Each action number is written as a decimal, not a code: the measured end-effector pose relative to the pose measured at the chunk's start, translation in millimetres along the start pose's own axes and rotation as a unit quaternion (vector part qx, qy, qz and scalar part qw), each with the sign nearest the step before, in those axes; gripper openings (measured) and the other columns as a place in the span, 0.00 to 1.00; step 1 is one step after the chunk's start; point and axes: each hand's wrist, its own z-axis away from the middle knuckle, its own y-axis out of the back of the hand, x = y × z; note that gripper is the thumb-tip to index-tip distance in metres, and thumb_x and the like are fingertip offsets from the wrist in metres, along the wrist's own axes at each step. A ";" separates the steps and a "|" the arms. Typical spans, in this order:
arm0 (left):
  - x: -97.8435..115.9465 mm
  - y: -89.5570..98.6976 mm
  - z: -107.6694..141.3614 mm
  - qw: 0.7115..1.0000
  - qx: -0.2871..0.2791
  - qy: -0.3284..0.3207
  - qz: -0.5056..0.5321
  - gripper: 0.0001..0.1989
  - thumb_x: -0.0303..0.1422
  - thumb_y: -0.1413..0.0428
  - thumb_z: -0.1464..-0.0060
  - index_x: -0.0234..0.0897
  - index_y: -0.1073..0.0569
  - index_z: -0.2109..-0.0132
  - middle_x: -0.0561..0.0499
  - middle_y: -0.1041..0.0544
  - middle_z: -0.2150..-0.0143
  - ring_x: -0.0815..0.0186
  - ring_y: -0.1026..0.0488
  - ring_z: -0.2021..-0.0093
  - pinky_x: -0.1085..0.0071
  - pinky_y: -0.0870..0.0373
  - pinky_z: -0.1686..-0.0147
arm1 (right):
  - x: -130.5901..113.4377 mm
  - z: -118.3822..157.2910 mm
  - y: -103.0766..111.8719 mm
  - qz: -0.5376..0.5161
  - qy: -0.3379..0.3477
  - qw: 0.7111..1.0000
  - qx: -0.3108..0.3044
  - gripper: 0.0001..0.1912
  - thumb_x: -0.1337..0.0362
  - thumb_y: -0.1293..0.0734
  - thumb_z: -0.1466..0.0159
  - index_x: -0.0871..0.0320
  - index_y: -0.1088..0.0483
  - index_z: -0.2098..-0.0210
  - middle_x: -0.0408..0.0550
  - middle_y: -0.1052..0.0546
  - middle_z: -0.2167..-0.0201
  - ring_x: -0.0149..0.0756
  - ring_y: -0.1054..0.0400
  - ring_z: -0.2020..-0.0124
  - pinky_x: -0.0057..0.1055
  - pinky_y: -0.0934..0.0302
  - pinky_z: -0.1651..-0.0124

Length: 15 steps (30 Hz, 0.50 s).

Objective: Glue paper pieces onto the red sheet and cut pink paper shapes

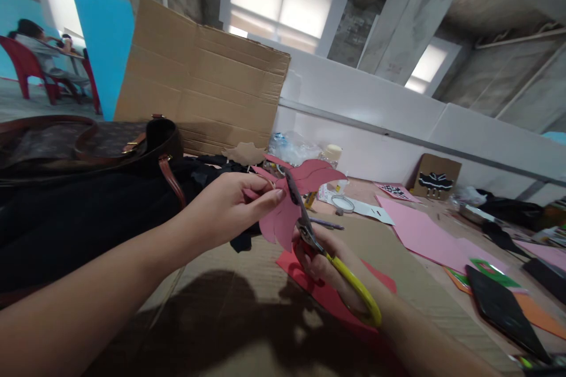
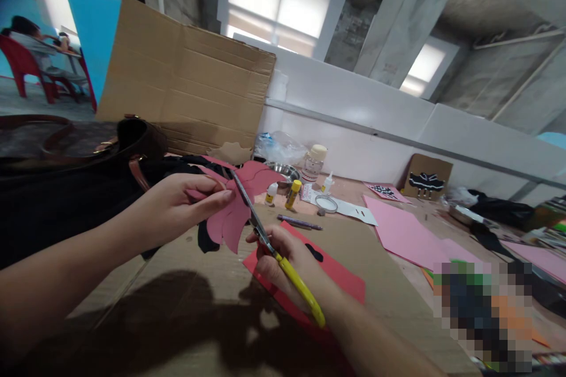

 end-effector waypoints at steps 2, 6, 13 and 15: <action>0.5 -0.1 -0.3 1.000 0.001 -0.002 0.000 0.22 0.42 0.49 0.38 0.38 0.42 0.77 0.58 0.49 0.78 0.72 0.51 0.77 0.73 0.54 0.79 | 0.5 -0.6 -0.2 0.001 0.007 1.000 0.000 0.28 0.39 0.35 0.35 0.55 0.34 0.48 0.39 0.37 0.72 0.28 0.47 0.76 0.27 0.49 0.73; -1.3 -0.4 -0.1 1.000 0.002 -0.007 0.007 0.22 0.41 0.49 0.38 0.38 0.42 0.77 0.58 0.49 0.78 0.72 0.51 0.77 0.73 0.54 0.79 | 1.4 -0.5 1.1 0.015 0.013 1.000 0.005 0.26 0.41 0.35 0.34 0.55 0.33 0.49 0.41 0.35 0.72 0.29 0.44 0.75 0.28 0.46 0.73; -5.6 -1.0 0.0 1.000 -0.006 -0.009 0.013 0.20 0.41 0.49 0.37 0.38 0.39 0.76 0.58 0.47 0.78 0.72 0.50 0.76 0.74 0.52 0.78 | 0.8 1.8 2.9 0.007 -0.001 1.000 -0.005 0.27 0.42 0.34 0.33 0.55 0.34 0.45 0.42 0.34 0.71 0.30 0.43 0.75 0.28 0.45 0.73; -5.2 -0.8 0.3 1.000 -0.007 -0.008 0.011 0.21 0.41 0.49 0.37 0.38 0.39 0.76 0.58 0.47 0.77 0.72 0.50 0.76 0.74 0.52 0.78 | 1.0 1.7 2.8 0.012 -0.001 1.000 -0.001 0.26 0.42 0.35 0.33 0.55 0.33 0.46 0.41 0.34 0.71 0.30 0.43 0.75 0.28 0.45 0.72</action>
